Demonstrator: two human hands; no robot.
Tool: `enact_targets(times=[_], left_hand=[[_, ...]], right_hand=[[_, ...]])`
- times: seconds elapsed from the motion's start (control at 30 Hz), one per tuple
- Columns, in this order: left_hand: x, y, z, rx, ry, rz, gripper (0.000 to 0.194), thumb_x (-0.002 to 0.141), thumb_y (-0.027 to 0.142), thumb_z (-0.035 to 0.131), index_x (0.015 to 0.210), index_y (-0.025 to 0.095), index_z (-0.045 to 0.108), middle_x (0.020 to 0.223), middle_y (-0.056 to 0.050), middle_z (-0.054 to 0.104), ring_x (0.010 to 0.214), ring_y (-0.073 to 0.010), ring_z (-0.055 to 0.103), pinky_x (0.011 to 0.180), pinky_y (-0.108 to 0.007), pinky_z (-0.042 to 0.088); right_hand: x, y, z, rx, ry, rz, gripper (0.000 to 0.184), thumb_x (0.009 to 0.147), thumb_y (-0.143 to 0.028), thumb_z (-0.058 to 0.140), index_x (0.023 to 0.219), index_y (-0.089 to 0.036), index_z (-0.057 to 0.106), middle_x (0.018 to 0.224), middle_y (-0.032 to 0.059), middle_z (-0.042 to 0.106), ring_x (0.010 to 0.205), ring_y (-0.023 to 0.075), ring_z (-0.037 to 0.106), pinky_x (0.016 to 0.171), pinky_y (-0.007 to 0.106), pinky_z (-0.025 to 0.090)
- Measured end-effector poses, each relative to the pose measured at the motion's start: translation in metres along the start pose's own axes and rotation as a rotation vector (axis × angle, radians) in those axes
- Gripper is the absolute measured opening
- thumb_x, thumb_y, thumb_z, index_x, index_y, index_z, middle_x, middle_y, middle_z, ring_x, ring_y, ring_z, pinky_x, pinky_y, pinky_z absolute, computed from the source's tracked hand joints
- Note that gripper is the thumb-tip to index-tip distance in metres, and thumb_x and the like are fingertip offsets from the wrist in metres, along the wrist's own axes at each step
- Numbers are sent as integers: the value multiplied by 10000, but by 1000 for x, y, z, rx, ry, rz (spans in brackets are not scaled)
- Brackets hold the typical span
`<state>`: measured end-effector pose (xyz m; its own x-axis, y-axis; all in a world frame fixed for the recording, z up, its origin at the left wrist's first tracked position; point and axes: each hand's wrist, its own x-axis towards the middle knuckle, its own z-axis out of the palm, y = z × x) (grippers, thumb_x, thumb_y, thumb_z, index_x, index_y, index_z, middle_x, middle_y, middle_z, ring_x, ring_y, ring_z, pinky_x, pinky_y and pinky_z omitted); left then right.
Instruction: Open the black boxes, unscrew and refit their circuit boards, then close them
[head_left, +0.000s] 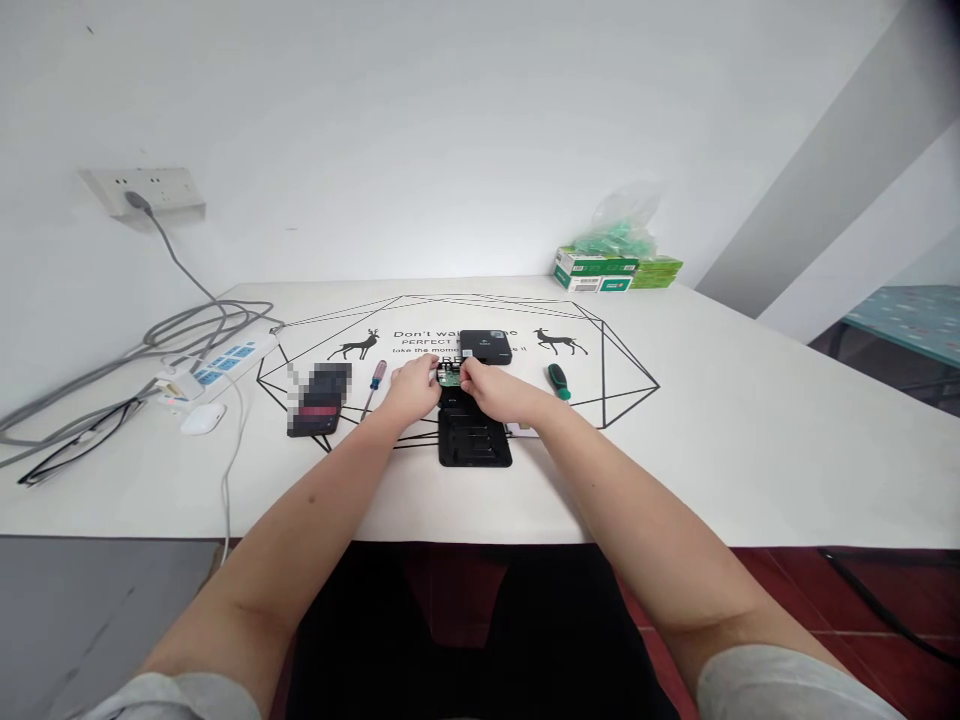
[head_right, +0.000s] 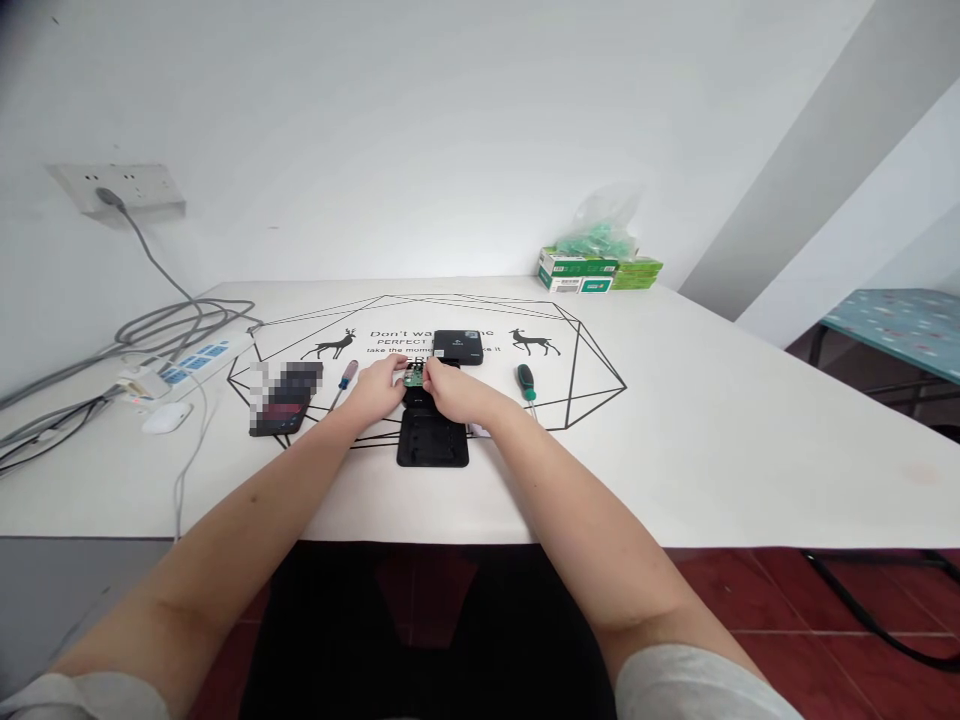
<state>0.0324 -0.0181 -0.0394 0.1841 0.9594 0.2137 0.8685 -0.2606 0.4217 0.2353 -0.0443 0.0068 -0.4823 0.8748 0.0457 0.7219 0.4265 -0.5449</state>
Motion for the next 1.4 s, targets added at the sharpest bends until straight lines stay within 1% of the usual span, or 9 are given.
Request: enact_targets(times=[0.27, 0.7, 0.87, 0.93, 1.0, 1.07, 1.17, 1.23, 1.4], left_hand=[[0, 4, -2, 103, -33, 13, 441, 996, 130, 569, 1416, 227, 665, 1417, -140, 760, 1387, -357, 666, 1172, -531, 470], [-4, 10, -4, 167, -70, 28, 434, 991, 90, 506, 1361, 229, 687, 1350, -132, 771, 1310, -341, 686, 1091, -485, 493], [-3, 10, -4, 173, -72, 30, 443, 979, 82, 526, 1370, 227, 674, 1349, -124, 775, 1308, -337, 687, 1093, -474, 493], [-3, 9, -3, 176, -70, 30, 438, 981, 80, 520, 1361, 231, 678, 1363, -120, 770, 1313, -337, 684, 1097, -474, 493], [-3, 9, -2, 179, -65, 30, 444, 982, 77, 513, 1365, 231, 677, 1373, -123, 766, 1319, -339, 680, 1107, -481, 489], [-3, 9, -1, 181, -60, 32, 453, 980, 74, 512, 1374, 226, 677, 1367, -128, 767, 1313, -341, 683, 1113, -490, 487], [-3, 8, -1, 178, -58, 40, 443, 977, 79, 519, 1357, 228, 692, 1330, -125, 780, 1285, -339, 695, 1113, -496, 491], [-3, 8, -1, 175, -59, 41, 442, 973, 82, 525, 1348, 233, 702, 1305, -121, 788, 1274, -337, 701, 1112, -493, 494], [-2, 7, -1, 170, -61, 35, 474, 978, 91, 507, 1390, 231, 695, 1344, -122, 781, 1295, -337, 698, 1132, -495, 485]], right_hand=[[-1, -9, 4, -19, -2, 16, 176, 1041, -169, 436, 907, -270, 387, 865, 35, 602, 734, 213, 487, 713, 333, 402], [0, -5, 10, -106, 29, 24, 119, 1060, -138, 428, 1022, -218, 507, 1071, 130, 672, 877, 245, 601, 814, 347, 482], [3, -1, 10, -143, 36, 20, 119, 1090, -174, 460, 1124, -177, 574, 1273, 186, 680, 1123, 290, 656, 966, 384, 509], [3, 1, 6, -206, 47, 41, 161, 1103, -246, 512, 1211, -160, 595, 1420, 214, 646, 1265, 329, 647, 1052, 417, 500], [3, 4, 1, -280, 38, 132, 333, 1109, -401, 559, 1319, -144, 594, 1481, 244, 632, 1288, 367, 673, 1049, 441, 520], [3, 5, -6, -322, -4, 268, 549, 1079, -594, 579, 1353, -119, 612, 1388, 274, 697, 1200, 386, 734, 964, 438, 559], [4, 4, -13, -354, -67, 378, 731, 986, -797, 589, 1192, -110, 731, 1160, 284, 785, 1092, 394, 786, 865, 414, 580], [5, 2, -15, -372, -58, 385, 776, 953, -854, 576, 1114, -122, 776, 1129, 291, 797, 1099, 400, 794, 856, 410, 584], [5, 0, -16, -331, -15, 445, 853, 893, -915, 590, 1164, -128, 781, 1128, 292, 800, 1087, 395, 799, 829, 406, 597]])
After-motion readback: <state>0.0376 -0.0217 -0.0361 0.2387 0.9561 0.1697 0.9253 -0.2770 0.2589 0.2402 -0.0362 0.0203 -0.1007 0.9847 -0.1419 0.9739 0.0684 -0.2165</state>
